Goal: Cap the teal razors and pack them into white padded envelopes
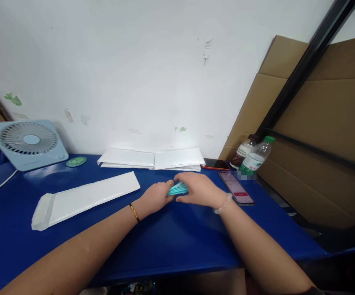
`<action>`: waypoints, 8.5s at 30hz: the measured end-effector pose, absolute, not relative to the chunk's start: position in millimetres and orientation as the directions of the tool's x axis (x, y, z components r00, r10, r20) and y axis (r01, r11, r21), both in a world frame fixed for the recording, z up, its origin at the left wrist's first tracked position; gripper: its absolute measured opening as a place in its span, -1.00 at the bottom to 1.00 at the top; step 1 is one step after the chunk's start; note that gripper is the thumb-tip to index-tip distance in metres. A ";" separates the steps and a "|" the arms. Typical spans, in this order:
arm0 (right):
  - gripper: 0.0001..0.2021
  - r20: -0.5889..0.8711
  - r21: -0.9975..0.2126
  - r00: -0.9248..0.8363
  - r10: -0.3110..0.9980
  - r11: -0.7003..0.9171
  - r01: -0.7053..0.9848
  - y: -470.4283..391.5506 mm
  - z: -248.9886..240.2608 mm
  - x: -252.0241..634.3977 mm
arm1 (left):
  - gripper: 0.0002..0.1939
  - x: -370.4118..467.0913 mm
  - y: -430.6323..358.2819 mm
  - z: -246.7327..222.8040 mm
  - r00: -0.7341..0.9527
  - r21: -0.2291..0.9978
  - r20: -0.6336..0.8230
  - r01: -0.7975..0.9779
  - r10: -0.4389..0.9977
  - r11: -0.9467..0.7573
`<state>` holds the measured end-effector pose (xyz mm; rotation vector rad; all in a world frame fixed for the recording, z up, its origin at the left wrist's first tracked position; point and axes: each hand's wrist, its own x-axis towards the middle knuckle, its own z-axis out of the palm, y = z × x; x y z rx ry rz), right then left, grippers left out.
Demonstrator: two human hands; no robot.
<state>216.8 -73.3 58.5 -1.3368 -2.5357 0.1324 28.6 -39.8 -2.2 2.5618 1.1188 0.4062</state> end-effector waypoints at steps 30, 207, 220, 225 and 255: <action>-0.67 0.218 -0.974 -0.443 0.869 0.161 -0.162 -75.4 39.2 184.8 | -0.64 30.0 -54.6 38.9 0.827 0.924 -0.034 0.240 0.562 -0.298; -0.56 0.345 -0.347 -0.427 0.836 0.537 0.769 -49.4 -6.4 231.0 | -0.31 1.8 -9.0 53.1 -0.375 0.679 0.297 -0.563 0.878 -0.470; -0.51 0.277 -0.360 -0.541 0.794 0.608 0.708 -33.3 -20.0 201.7 | -0.22 -22.2 -37.9 107.9 -0.182 0.731 0.568 -0.336 0.803 -0.594; -0.48 0.263 -0.354 -0.563 0.783 0.621 0.699 -34.0 -22.8 207.8 | -0.31 -43.6 -45.8 132.3 -0.192 0.717 0.587 -0.326 0.786 -0.616; -0.64 0.321 -0.577 -0.622 0.714 0.668 0.470 -52.6 1.7 221.8 | -0.41 -50.3 -3.2 49.3 0.619 0.431 -0.146 0.742 0.772 -0.513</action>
